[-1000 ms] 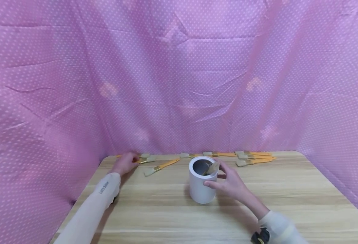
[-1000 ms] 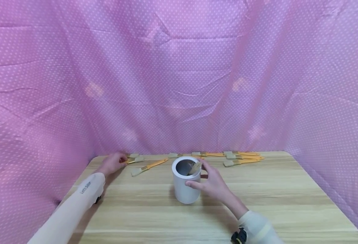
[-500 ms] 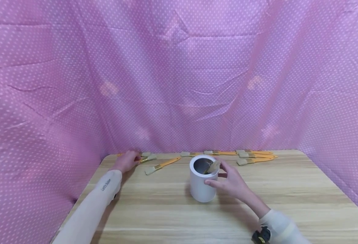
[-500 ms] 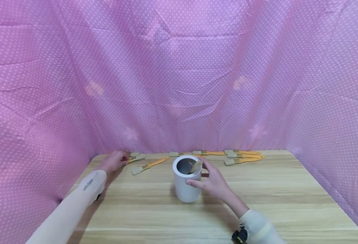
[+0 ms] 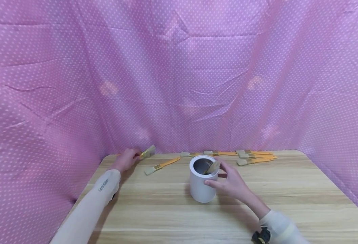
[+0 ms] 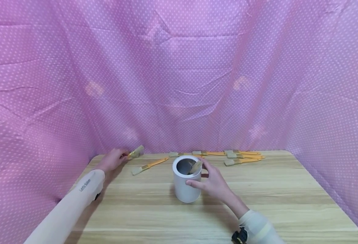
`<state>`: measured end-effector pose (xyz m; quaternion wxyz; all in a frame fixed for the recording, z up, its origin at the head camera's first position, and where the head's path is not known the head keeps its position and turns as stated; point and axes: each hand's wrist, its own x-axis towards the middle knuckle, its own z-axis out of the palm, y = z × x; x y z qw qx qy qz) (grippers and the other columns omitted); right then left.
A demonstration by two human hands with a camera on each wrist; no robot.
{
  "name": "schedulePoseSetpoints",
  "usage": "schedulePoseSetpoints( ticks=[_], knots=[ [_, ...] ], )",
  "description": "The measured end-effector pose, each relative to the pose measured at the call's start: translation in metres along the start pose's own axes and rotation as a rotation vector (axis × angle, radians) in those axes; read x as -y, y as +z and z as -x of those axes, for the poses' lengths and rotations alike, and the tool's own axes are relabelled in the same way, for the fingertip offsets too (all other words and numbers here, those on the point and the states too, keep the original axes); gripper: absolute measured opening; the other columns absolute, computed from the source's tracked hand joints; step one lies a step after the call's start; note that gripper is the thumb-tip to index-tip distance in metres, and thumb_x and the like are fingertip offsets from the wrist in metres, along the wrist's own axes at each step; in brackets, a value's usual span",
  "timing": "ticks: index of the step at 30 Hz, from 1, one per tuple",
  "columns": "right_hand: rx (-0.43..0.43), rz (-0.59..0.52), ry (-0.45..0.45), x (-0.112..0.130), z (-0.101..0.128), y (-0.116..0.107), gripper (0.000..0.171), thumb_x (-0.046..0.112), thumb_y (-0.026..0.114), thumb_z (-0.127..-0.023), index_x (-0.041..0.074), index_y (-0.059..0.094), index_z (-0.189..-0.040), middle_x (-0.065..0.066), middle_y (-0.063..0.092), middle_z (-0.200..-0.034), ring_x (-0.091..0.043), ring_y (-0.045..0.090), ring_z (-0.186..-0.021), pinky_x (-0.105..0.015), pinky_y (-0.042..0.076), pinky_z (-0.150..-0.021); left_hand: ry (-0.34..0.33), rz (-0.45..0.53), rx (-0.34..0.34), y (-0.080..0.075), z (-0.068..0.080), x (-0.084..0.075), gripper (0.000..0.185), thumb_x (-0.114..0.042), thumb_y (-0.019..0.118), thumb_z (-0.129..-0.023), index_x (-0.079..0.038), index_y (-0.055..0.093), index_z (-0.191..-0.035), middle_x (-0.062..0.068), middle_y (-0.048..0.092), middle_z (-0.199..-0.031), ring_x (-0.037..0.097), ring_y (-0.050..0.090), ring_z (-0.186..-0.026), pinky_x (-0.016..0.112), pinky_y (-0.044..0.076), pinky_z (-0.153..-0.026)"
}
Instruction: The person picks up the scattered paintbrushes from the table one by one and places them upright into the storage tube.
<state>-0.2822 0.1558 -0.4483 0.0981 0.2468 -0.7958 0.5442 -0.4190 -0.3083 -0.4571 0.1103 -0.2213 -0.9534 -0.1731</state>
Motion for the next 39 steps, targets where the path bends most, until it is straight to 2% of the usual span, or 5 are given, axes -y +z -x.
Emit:
schedulePoseSetpoints(
  ticks=[12, 19, 22, 31, 39],
  knots=[
    [0.001, -0.001, -0.013, -0.004, -0.001, 0.001, 0.089, 0.034, 0.093, -0.074, 0.014, 0.049, -0.149, -0.004, 0.060, -0.135, -0.028, 0.058, -0.122, -0.042, 0.056, -0.091, -0.124, 0.120, 0.013, -0.012, -0.005, -0.026, 0.013, -0.011, 0.064, -0.102, -0.004, 0.072, -0.109, 0.011, 0.072, -0.095, 0.021, 0.065, -0.079, 0.039, 0.056, -0.073],
    [0.002, -0.002, 0.005, -0.002, 0.000, 0.001, 0.087, 0.029, 0.094, -0.074, 0.016, 0.049, -0.147, -0.005, 0.060, -0.135, -0.027, 0.058, -0.123, -0.046, 0.055, -0.092, -0.037, 0.204, -0.069, -0.013, -0.015, -0.041, 0.012, -0.006, 0.068, -0.098, 0.000, 0.071, -0.108, 0.009, 0.071, -0.097, 0.025, 0.067, -0.088, 0.041, 0.058, -0.079],
    [-0.003, 0.008, 0.014, 0.001, 0.001, 0.001, 0.088, 0.023, 0.094, -0.074, 0.012, 0.048, -0.147, -0.008, 0.060, -0.136, -0.030, 0.058, -0.123, -0.047, 0.055, -0.092, -0.042, 0.266, -0.109, -0.014, -0.016, -0.050, 0.014, -0.006, 0.070, -0.097, 0.000, 0.070, -0.109, 0.009, 0.071, -0.098, 0.026, 0.068, -0.090, 0.039, 0.059, -0.079],
    [0.003, 0.021, 0.010, 0.039, 0.005, -0.002, 0.084, 0.014, 0.092, -0.075, -0.001, 0.048, -0.145, -0.016, 0.061, -0.133, -0.035, 0.060, -0.120, -0.041, 0.057, -0.090, -0.148, 0.681, -0.138, -0.023, -0.016, -0.093, 0.031, -0.018, 0.070, -0.099, -0.001, 0.065, -0.124, 0.013, 0.068, -0.112, 0.030, 0.066, -0.101, 0.041, 0.060, -0.080],
    [0.004, -0.004, 0.000, 0.038, 0.005, -0.001, 0.085, 0.013, 0.093, -0.075, -0.002, 0.047, -0.145, -0.018, 0.060, -0.134, -0.038, 0.058, -0.121, -0.053, 0.055, -0.091, -0.147, 0.865, -0.152, -0.036, -0.019, -0.132, 0.036, -0.023, 0.074, -0.096, -0.002, 0.065, -0.124, 0.014, 0.066, -0.114, 0.031, 0.066, -0.103, 0.046, 0.059, -0.084]
  ],
)
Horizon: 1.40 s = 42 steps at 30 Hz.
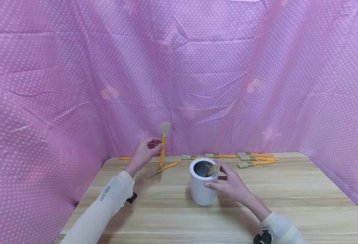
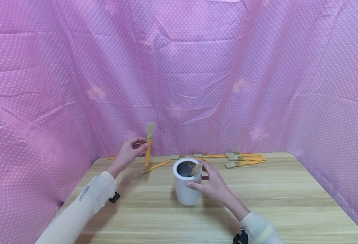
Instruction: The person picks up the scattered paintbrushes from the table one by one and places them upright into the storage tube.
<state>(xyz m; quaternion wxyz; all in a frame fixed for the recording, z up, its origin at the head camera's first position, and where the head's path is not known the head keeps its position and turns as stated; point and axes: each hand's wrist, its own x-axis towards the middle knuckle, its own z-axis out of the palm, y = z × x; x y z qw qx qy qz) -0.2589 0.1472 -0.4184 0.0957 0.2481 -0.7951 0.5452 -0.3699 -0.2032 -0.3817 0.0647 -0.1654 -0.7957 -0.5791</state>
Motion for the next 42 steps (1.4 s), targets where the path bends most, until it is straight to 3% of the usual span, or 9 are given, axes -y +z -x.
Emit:
schedulePoseSetpoints(
  ticks=[6, 8, 15, 21, 30, 37, 42],
  knots=[
    [-0.002, 0.004, -0.004, -0.029, -0.004, 0.003, 0.088, 0.017, 0.094, -0.074, 0.004, 0.047, -0.148, -0.013, 0.059, -0.136, -0.034, 0.058, -0.123, -0.048, 0.056, -0.091, 0.082, 0.083, 0.027, 0.021, 0.007, -0.025, 0.034, -0.023, 0.074, -0.096, -0.002, 0.065, -0.121, 0.016, 0.066, -0.112, 0.032, 0.067, -0.101, 0.057, 0.056, -0.085],
    [-0.006, 0.007, -0.004, -0.038, -0.005, 0.003, 0.089, 0.022, 0.094, -0.074, 0.008, 0.047, -0.148, -0.011, 0.059, -0.137, -0.032, 0.057, -0.123, -0.046, 0.056, -0.091, 0.110, 0.101, 0.034, 0.028, 0.009, -0.033, 0.033, -0.024, 0.075, -0.096, -0.003, 0.066, -0.120, 0.015, 0.066, -0.112, 0.031, 0.068, -0.100, 0.054, 0.057, -0.084],
    [0.000, 0.020, -0.016, -0.039, -0.005, 0.002, 0.090, 0.035, 0.093, -0.074, 0.011, 0.048, -0.148, -0.007, 0.060, -0.136, -0.031, 0.057, -0.124, -0.040, 0.057, -0.090, 0.167, 0.153, 0.070, 0.050, 0.019, -0.062, 0.031, -0.023, 0.075, -0.096, -0.006, 0.066, -0.120, 0.017, 0.067, -0.111, 0.031, 0.069, -0.098, 0.046, 0.060, -0.081],
    [0.004, 0.024, -0.014, -0.039, -0.006, 0.003, 0.091, 0.035, 0.093, -0.074, 0.011, 0.047, -0.149, -0.008, 0.059, -0.137, -0.033, 0.057, -0.124, -0.046, 0.056, -0.090, 0.213, 0.173, 0.099, 0.066, 0.025, -0.077, 0.030, -0.021, 0.075, -0.096, -0.006, 0.066, -0.121, 0.014, 0.067, -0.110, 0.031, 0.069, -0.097, 0.043, 0.061, -0.080],
    [0.005, 0.030, 0.008, -0.037, -0.005, 0.003, 0.090, 0.029, 0.093, -0.076, 0.011, 0.045, -0.150, -0.009, 0.057, -0.140, -0.033, 0.055, -0.126, -0.048, 0.055, -0.091, 0.248, 0.207, 0.107, 0.089, 0.030, -0.073, 0.027, -0.016, 0.074, -0.096, -0.006, 0.066, -0.120, 0.012, 0.068, -0.112, 0.030, 0.069, -0.099, 0.042, 0.060, -0.081],
    [0.017, 0.035, 0.017, -0.021, -0.004, 0.004, 0.090, 0.016, 0.091, -0.078, 0.000, 0.040, -0.151, -0.017, 0.055, -0.142, -0.038, 0.054, -0.126, -0.052, 0.055, -0.090, 0.239, 0.219, 0.076, 0.099, 0.035, -0.063, 0.029, -0.019, 0.075, -0.095, -0.004, 0.066, -0.119, 0.012, 0.067, -0.113, 0.029, 0.069, -0.099, 0.043, 0.060, -0.081],
    [0.021, 0.041, 0.037, -0.026, -0.004, 0.003, 0.091, 0.020, 0.091, -0.079, 0.003, 0.040, -0.152, -0.015, 0.054, -0.143, -0.037, 0.053, -0.128, -0.053, 0.054, -0.092, 0.250, 0.242, 0.084, 0.104, 0.035, -0.063, 0.031, -0.020, 0.075, -0.096, -0.003, 0.065, -0.120, 0.013, 0.066, -0.114, 0.030, 0.069, -0.101, 0.042, 0.060, -0.082]
  ],
)
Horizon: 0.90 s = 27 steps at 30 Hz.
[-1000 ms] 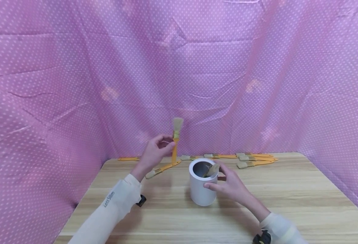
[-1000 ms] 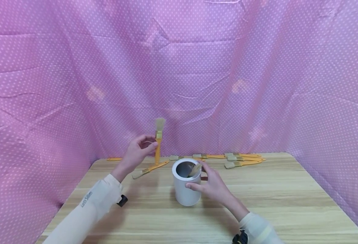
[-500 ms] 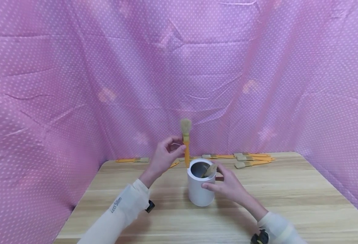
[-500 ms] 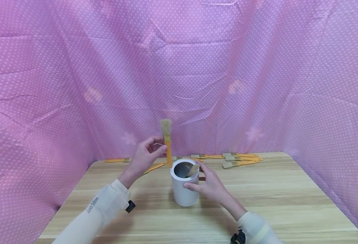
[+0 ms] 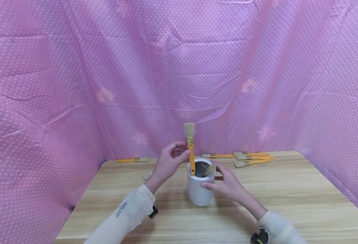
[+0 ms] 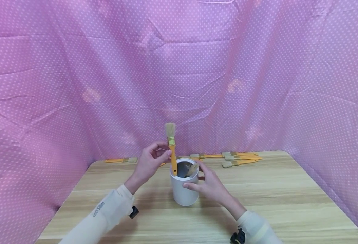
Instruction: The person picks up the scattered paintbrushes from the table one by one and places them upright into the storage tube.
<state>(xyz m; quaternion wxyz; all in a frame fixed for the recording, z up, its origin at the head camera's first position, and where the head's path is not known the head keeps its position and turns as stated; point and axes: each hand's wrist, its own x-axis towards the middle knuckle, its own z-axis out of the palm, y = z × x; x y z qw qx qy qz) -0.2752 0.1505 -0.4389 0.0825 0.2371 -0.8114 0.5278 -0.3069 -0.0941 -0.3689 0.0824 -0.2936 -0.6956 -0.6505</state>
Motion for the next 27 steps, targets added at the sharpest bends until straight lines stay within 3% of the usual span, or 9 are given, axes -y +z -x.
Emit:
schedulePoseSetpoints(
  ticks=[5, 13, 20, 27],
  knots=[
    [0.003, 0.003, -0.006, -0.010, 0.000, -0.002, 0.091, 0.032, 0.091, -0.078, 0.010, 0.042, -0.152, -0.009, 0.055, -0.143, -0.033, 0.054, -0.128, -0.048, 0.055, -0.093, 0.017, 0.007, -0.001, 0.007, -0.002, 0.000, 0.032, -0.021, 0.074, -0.096, -0.002, 0.064, -0.120, 0.014, 0.066, -0.115, 0.030, 0.069, -0.103, 0.041, 0.060, -0.083],
    [0.006, -0.007, -0.013, -0.013, -0.001, -0.001, 0.094, 0.040, 0.091, -0.077, 0.011, 0.043, -0.153, -0.004, 0.055, -0.143, -0.030, 0.055, -0.127, -0.043, 0.056, -0.092, -0.062, -0.030, 0.016, 0.018, 0.007, 0.010, 0.030, -0.022, 0.075, -0.096, -0.007, 0.066, -0.120, 0.009, 0.068, -0.115, 0.025, 0.069, -0.104, 0.037, 0.059, -0.084],
    [0.012, -0.003, -0.026, -0.011, -0.001, -0.001, 0.094, 0.037, 0.090, -0.078, 0.009, 0.041, -0.153, -0.008, 0.055, -0.143, -0.030, 0.055, -0.127, -0.042, 0.056, -0.092, -0.081, -0.034, 0.022, 0.024, 0.014, 0.013, 0.027, -0.013, 0.073, -0.096, -0.006, 0.065, -0.121, 0.010, 0.065, -0.117, 0.028, 0.067, -0.108, 0.035, 0.059, -0.084],
    [0.004, -0.024, -0.025, -0.009, -0.001, -0.001, 0.086, 0.030, 0.091, -0.078, 0.014, 0.046, -0.150, -0.008, 0.057, -0.140, -0.030, 0.056, -0.126, -0.047, 0.055, -0.092, -0.028, -0.095, 0.037, 0.025, 0.018, 0.021, 0.029, -0.025, 0.075, -0.096, -0.010, 0.067, -0.119, 0.006, 0.066, -0.115, 0.020, 0.067, -0.108, 0.033, 0.058, -0.087]
  ],
)
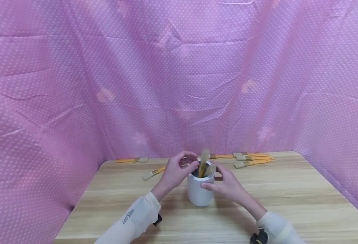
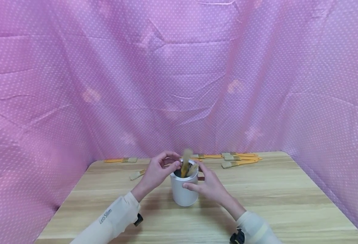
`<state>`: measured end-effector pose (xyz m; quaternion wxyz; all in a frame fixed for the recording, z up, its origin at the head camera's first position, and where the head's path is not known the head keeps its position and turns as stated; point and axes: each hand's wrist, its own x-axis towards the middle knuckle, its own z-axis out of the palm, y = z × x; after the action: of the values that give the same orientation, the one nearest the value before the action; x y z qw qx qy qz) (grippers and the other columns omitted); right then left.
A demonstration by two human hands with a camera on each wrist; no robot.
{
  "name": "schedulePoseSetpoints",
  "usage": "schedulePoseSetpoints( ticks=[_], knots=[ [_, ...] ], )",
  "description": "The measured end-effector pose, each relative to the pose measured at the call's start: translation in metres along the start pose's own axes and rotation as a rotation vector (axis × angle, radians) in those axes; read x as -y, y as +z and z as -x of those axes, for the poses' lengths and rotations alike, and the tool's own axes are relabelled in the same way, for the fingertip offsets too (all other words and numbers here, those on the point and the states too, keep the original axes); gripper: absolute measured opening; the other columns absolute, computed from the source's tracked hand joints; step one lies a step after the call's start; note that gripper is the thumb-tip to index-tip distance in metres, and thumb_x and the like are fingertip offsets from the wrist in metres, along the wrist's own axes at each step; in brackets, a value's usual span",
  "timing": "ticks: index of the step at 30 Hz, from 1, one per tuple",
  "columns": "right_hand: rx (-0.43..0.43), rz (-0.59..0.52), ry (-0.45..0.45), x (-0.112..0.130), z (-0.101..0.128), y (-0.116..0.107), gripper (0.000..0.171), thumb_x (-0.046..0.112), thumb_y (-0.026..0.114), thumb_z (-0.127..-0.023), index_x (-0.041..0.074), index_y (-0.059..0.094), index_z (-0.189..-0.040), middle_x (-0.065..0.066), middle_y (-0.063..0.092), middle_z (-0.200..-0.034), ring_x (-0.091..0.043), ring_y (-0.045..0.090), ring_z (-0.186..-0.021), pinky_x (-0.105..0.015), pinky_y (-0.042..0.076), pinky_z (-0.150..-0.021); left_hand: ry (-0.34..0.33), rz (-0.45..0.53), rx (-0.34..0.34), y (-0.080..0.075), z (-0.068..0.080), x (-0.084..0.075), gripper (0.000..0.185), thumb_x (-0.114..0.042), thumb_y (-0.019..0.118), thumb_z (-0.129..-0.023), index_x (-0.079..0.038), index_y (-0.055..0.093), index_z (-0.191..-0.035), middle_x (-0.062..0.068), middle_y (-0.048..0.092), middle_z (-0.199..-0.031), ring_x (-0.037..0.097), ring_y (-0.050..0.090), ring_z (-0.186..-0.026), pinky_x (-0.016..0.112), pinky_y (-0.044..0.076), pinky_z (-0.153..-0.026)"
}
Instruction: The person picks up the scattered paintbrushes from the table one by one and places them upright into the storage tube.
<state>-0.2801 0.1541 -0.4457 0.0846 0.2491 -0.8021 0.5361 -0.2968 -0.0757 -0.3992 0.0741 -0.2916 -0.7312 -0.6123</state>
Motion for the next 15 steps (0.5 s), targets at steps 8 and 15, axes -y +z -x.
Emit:
schedulePoseSetpoints(
  ticks=[8, 15],
  knots=[
    [0.002, -0.032, -0.009, -0.002, 0.001, 0.001, 0.082, 0.039, 0.091, -0.076, 0.020, 0.050, -0.145, -0.001, 0.059, -0.136, -0.023, 0.057, -0.124, -0.042, 0.056, -0.091, 0.035, 0.007, -0.042, -0.010, 0.005, 0.005, 0.026, -0.021, 0.073, -0.098, -0.005, 0.068, -0.118, 0.008, 0.070, -0.111, 0.022, 0.068, -0.106, 0.034, 0.056, -0.091],
    [-0.003, -0.006, 0.006, -0.001, 0.002, 0.000, 0.087, 0.041, 0.091, -0.075, 0.018, 0.049, -0.147, -0.001, 0.059, -0.137, -0.024, 0.058, -0.124, -0.043, 0.056, -0.091, 0.028, -0.036, -0.081, -0.032, 0.010, 0.015, 0.026, -0.026, 0.070, -0.099, -0.009, 0.069, -0.118, 0.006, 0.071, -0.115, 0.026, 0.067, -0.110, 0.033, 0.055, -0.092]
  ],
)
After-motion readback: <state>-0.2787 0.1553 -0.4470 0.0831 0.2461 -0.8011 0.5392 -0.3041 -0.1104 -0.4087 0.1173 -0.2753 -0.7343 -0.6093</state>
